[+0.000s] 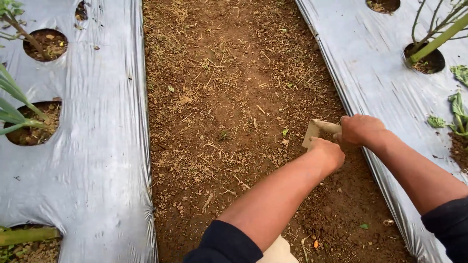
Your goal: The person uses a hand hoe to loosen soil and remove weeds from the path between raised garden beds. They then use their hands to clear dry leaves and debris from around the base of pepper and onion plants growing through plastic mulch.
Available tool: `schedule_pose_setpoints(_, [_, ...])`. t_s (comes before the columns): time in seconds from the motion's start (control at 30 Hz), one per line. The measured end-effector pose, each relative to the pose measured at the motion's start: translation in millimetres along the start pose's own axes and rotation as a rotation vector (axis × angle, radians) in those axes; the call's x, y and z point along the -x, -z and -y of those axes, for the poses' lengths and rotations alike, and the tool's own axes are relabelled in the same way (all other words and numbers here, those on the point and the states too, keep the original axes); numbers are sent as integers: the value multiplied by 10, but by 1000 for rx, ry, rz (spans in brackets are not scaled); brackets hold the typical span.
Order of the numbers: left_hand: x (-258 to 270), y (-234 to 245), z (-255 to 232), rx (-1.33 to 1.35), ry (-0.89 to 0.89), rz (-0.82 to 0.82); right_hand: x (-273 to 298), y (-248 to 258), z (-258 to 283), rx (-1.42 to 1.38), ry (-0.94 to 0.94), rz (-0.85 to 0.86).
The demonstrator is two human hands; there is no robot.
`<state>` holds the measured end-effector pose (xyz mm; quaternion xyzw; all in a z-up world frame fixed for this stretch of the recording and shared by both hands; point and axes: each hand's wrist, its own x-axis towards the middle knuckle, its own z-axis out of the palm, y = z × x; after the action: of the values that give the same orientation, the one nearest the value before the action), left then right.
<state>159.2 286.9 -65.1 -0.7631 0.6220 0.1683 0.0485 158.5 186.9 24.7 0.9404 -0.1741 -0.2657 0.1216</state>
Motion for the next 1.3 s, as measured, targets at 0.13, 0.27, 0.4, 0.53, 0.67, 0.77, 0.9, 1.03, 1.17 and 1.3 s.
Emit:
schedule_pose_setpoints(0.13, [677, 887, 64, 53, -6, 362, -7, 597, 227, 74, -65, 62])
schedule_pose_setpoints(0.27, [619, 808, 68, 65, -43, 299, 23, 1154, 490, 114, -21, -65])
schedule_pose_setpoints(0.4, [423, 557, 217, 151, -59, 216, -155, 1500, 787, 84, 104, -230])
schedule_pose_setpoints(0.53, [710, 397, 700, 248, 40, 219, -647, 1361, 1284, -90, 235, -314])
schedule_pose_setpoints(0.67, [900, -237, 1288, 311, 293, -42, -986, 1056, 1967, -357, 418, -228])
schedule_pose_setpoints(0.77, [1460, -496, 1665, 291, 384, 18, -1148, 693, 2415, -542, 450, -72])
schedule_pose_setpoints(0.9, [2219, -584, 1983, 423, 656, 7, -817, 703, 2834, -917, 422, 156])
schedule_pose_setpoints(1.03, [3003, -832, 2237, 446, 804, 15, -1219, 262, 3130, -989, 472, 229])
schedule_pose_setpoints(1.17, [3900, -1334, 2131, 397, 987, -5, -1143, 138, 3303, -1002, 497, 261])
schedule_pose_setpoints(1.3, [4575, -1814, 1958, 145, 896, 68, -947, 153, 3493, -1234, 483, 292])
